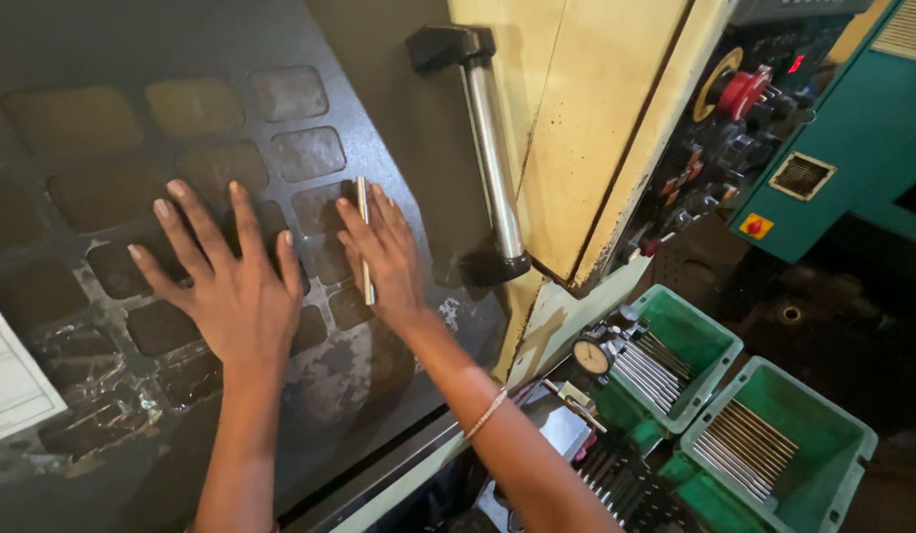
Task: The person repeatedly picks up cylindrical metal rods from green bins, wipes them on a metal surface, and inserts them into a machine. The person opens and closes the machine door between insertions and returns the rods to the bins.
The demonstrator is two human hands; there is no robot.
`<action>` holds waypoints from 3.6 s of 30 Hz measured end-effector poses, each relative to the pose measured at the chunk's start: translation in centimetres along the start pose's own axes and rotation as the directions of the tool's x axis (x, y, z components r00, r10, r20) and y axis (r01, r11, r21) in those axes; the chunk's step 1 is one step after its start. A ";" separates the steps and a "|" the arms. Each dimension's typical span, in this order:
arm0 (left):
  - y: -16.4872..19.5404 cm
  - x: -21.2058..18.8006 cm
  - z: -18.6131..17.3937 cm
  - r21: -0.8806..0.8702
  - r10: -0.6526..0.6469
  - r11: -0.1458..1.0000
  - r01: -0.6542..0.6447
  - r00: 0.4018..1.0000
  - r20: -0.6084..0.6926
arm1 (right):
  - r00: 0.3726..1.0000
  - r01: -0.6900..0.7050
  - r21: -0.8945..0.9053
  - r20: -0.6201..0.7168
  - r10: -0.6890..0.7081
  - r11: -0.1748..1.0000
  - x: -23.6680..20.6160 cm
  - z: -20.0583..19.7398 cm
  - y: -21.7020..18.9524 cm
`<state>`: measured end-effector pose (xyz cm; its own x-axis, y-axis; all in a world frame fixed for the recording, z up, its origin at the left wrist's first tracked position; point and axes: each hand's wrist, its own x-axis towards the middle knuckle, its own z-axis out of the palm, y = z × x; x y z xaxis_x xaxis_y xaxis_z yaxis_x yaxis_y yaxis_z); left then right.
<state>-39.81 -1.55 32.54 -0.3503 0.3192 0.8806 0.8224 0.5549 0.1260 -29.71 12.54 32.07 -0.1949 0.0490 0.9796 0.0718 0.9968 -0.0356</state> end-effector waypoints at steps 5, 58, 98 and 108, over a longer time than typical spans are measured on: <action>0.0 -0.1 0.1 0.013 0.005 1.000 -0.004 1.000 -0.006 | 1.000 0.009 -0.004 0.021 -0.009 1.000 -0.9 0.2 0.6; 0.5 0.3 -0.5 0.024 -0.011 1.000 0.011 1.000 0.013 | 0.999 -0.020 0.009 0.038 0.020 1.000 -0.7 -0.4 0.2; 0.8 0.3 -0.9 -0.027 -0.037 0.999 0.038 0.999 0.023 | 0.999 -0.005 -0.005 0.038 0.005 1.000 -1.3 -0.5 0.4; 0.7 0.3 -1.0 -0.048 -0.042 0.998 0.044 0.999 0.035 | 0.999 -0.023 -0.021 0.035 0.024 1.000 -1.3 -0.4 0.2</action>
<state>-38.87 -1.83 33.30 -0.3999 0.3221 0.8581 0.8269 0.5307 0.1862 -29.04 12.66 30.87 -0.2274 0.0752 0.9709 0.0964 0.9939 -0.0543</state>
